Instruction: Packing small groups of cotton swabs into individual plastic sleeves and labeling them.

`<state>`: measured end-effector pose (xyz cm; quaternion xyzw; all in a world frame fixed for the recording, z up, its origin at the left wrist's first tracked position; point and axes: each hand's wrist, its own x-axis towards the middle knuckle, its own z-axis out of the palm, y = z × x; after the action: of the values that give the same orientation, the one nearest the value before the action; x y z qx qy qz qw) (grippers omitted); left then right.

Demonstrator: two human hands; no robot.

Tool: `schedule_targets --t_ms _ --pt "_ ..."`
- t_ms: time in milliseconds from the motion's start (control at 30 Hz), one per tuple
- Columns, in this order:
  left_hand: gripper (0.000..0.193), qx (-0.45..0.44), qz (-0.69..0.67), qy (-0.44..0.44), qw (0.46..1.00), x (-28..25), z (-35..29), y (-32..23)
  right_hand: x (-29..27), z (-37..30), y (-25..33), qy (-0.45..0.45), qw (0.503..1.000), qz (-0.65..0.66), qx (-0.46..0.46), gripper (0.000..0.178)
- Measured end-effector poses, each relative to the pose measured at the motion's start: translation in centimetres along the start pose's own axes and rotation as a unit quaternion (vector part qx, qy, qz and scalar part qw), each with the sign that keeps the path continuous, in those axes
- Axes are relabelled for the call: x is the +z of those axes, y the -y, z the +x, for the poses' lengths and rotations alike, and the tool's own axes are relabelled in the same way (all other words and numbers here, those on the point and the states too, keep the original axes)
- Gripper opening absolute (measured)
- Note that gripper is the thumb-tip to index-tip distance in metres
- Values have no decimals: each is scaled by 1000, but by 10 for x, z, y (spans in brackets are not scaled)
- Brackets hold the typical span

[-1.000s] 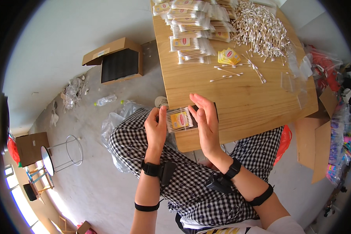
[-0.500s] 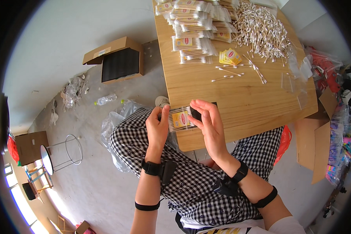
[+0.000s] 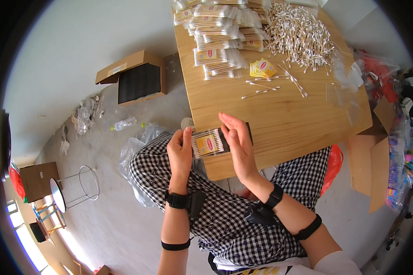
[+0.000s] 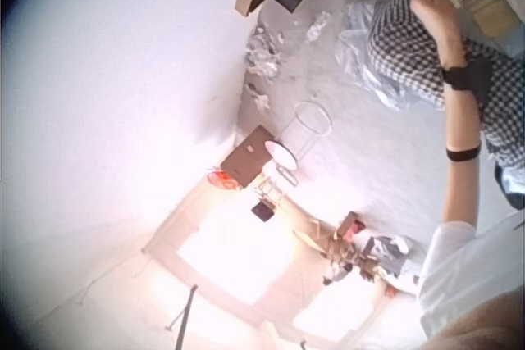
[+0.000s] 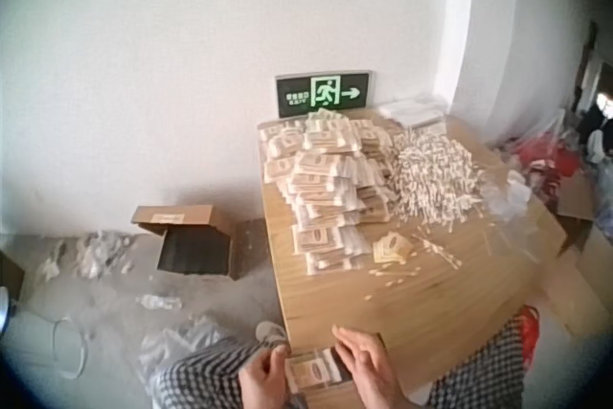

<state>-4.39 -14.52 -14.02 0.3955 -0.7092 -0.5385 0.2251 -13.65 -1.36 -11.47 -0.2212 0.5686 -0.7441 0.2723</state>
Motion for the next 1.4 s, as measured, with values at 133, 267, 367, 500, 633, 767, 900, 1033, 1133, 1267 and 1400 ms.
schedule_targets --t_ms 133,267,367,500,633,767,900,1033,1133,1267,1400 --pt "23 -5 -26 -104 994 1 -5 -7 -8 2 8 -21 999 -22 -39 44" --pt "24 177 104 -194 959 -6 -17 -26 -63 33 29 -55 950 -274 -138 39" --pt "26 234 114 -83 962 24 -31 -51 -107 64 36 -22 800 -558 -218 51" --pt "41 250 141 16 958 85 -37 -73 -124 79 42 -5 777 -587 -226 48" --pt "52 280 214 -1 936 121 -16 -70 -127 89 48 -18 764 -612 -203 49" --pt "58 298 299 -22 906 137 -9 -68 -144 101 45 -32 763 -595 -248 50" --pt "61 292 309 -6 905 138 -9 -67 -148 99 42 -11 810 -544 -218 41" --pt "61 290 295 -4 910 139 -8 -67 -142 95 35 19 815 -520 -255 26" --pt "52 303 320 -6 898 140 -9 -70 -138 84 33 64 818 -508 -262 21" --pt "39 318 333 17 888 136 -7 -62 -130 77 47 40 865 -449 -221 26" --pt "26 319 303 11 898 138 -9 -63 -142 111 61 -85 761 -594 -246 48"
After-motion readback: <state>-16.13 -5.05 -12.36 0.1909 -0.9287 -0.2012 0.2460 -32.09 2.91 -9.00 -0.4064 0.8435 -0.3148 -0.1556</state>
